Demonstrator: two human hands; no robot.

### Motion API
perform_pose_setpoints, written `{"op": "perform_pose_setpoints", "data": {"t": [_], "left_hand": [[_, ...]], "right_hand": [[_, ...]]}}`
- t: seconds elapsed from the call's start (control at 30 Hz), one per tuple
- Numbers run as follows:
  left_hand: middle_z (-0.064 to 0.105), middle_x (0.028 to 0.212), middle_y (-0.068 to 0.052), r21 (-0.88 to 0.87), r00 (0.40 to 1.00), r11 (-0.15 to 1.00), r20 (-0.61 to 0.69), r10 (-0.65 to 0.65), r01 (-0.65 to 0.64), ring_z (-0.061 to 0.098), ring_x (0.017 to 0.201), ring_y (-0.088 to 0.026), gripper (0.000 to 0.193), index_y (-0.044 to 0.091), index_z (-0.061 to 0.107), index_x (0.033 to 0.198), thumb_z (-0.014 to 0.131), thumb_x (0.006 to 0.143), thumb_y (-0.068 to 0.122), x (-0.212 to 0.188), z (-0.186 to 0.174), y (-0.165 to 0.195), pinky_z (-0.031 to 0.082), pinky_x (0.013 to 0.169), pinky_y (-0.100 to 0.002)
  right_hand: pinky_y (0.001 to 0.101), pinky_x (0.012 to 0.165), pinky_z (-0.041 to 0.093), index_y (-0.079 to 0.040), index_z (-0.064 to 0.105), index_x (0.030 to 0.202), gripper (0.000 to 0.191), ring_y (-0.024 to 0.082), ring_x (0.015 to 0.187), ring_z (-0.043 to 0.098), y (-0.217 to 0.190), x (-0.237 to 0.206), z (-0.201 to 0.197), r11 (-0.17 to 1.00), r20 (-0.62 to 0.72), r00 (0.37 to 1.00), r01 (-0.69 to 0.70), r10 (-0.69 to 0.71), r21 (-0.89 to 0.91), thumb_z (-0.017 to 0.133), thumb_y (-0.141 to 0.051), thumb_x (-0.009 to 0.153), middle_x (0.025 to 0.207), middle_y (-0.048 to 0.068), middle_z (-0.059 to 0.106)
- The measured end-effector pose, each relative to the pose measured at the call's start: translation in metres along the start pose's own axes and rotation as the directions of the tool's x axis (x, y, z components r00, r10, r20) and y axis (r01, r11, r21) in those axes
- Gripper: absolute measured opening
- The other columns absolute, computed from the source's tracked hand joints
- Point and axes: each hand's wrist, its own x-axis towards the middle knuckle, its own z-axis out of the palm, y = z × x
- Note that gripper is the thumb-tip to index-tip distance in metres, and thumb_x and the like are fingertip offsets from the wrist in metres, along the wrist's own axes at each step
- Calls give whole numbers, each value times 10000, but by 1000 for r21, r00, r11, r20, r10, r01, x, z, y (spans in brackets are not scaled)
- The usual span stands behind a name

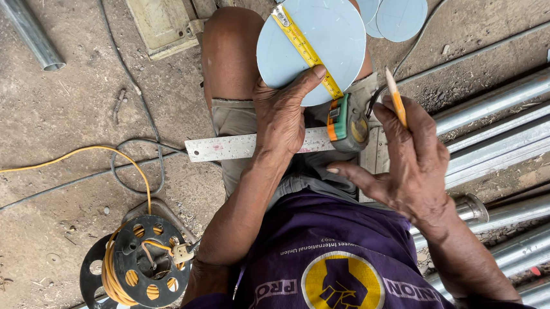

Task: The person measures and marks lines on circular metal discs using a tape measure and pencil. They repeatedly measure diameters, mark cross lines, and place finished discs on the floor.

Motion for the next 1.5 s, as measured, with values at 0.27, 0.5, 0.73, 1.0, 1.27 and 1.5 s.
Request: {"op": "perform_pose_setpoints", "data": {"t": [0.27,0.5,0.73,1.0,1.27,1.5], "left_hand": [[753,1070,-117,-8,1000,1000,27,3,-3,725,979,-171,277,18,736,1088,852,840,-17,-3,6,-3,619,913,-340],[765,1065,-152,5,995,1000,100,-4,3,738,999,-180,224,-1,742,1073,845,875,6,-2,1,0,625,917,-323],[758,1077,-136,-2,990,1000,141,24,-24,732,1025,-179,247,6,737,1101,847,881,28,2,2,1,628,943,-336],[756,1062,-131,24,993,1000,119,11,-14,732,1012,-187,255,7,728,1111,840,885,43,0,1,3,631,926,-347],[745,1089,-132,-4,995,999,92,-49,50,730,1025,-187,279,16,723,1115,838,863,46,0,3,6,631,940,-357],[733,1159,-158,6,969,976,114,-218,218,710,1125,-254,302,-18,704,1167,828,902,61,-4,2,18,594,1016,-432]], "right_hand": [[410,875,633,42,555,1366,600,343,1211,642,-10,-7,17,973,54,978,-206,201,107,873,-167,903,1346,216,561],[388,837,631,44,558,1375,579,328,1189,653,-1,-9,16,977,43,983,-181,177,112,868,-139,922,1315,218,561],[390,819,631,37,572,1358,568,329,1163,673,0,-6,13,978,39,985,-174,170,111,872,-143,910,1317,207,558],[390,817,633,28,580,1356,561,328,1154,679,-1,-6,14,972,52,980,-195,190,130,872,-136,906,1306,201,561],[396,846,636,21,586,1359,562,328,1169,670,-1,-9,16,967,49,976,-217,213,134,866,-150,903,1316,193,558],[397,818,631,12,596,1346,560,321,1142,678,-5,-15,14,963,32,971,-239,237,128,874,-160,891,1303,189,570]]}}
